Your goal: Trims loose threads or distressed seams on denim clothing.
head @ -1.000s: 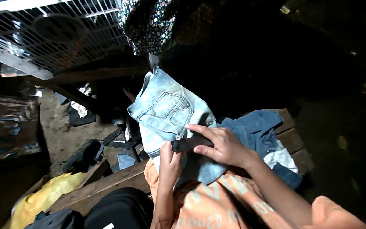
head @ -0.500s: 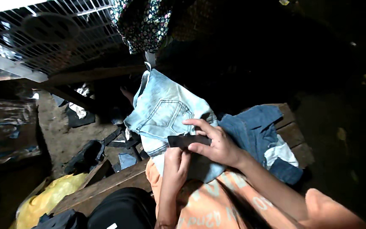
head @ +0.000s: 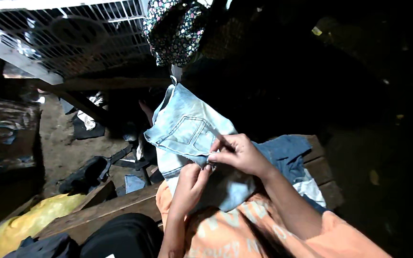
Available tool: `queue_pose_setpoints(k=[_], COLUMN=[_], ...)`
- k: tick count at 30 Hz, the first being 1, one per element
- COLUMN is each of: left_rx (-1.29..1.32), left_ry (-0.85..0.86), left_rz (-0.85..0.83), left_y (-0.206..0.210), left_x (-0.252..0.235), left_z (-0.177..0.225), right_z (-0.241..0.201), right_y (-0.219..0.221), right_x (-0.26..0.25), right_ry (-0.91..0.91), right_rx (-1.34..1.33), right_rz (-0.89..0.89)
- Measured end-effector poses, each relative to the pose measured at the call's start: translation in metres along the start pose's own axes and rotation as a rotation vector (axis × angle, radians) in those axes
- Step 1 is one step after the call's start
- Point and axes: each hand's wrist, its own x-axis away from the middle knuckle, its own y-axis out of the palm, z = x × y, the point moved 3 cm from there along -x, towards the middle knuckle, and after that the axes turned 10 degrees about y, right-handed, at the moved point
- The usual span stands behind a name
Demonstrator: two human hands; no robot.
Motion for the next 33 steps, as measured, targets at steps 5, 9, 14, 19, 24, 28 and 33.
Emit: queue_pose_setpoints(k=[5,9,14,19,24,28,33], left_rx=[-0.025,-0.039,0.07,0.141,0.099,0.021,-0.078], left_ry=[-0.073,-0.17,-0.247,-0.227,-0.096,-0.117,-0.202], left_rz=[0.127,0.364,0.532,0.582,0.496,0.398,0.3], left_y=[0.0,0.004,0.004,0.005,0.004,-0.004,0.003], left_x=[-0.003,-0.002,-0.005,-0.003,0.006,0.012,0.031], left_z=[-0.003,0.001,-0.002,-0.002,0.0,-0.016,-0.02], right_z=[0.003,0.001,0.006,-0.002,-0.008,0.014,0.023], right_y=[0.005,-0.004,-0.011,0.003,0.032,0.042,0.026], right_x=[-0.005,0.001,0.014,0.014,-0.007,-0.018,-0.021], right_ry=[0.245,-0.026,-0.154,-0.204,-0.134,-0.003,0.142], right_rx=[-0.317,0.063,0.447,0.589,0.474,0.236,-0.073], right_rz=[-0.014,0.048,0.124,0.161,0.074,0.004,0.051])
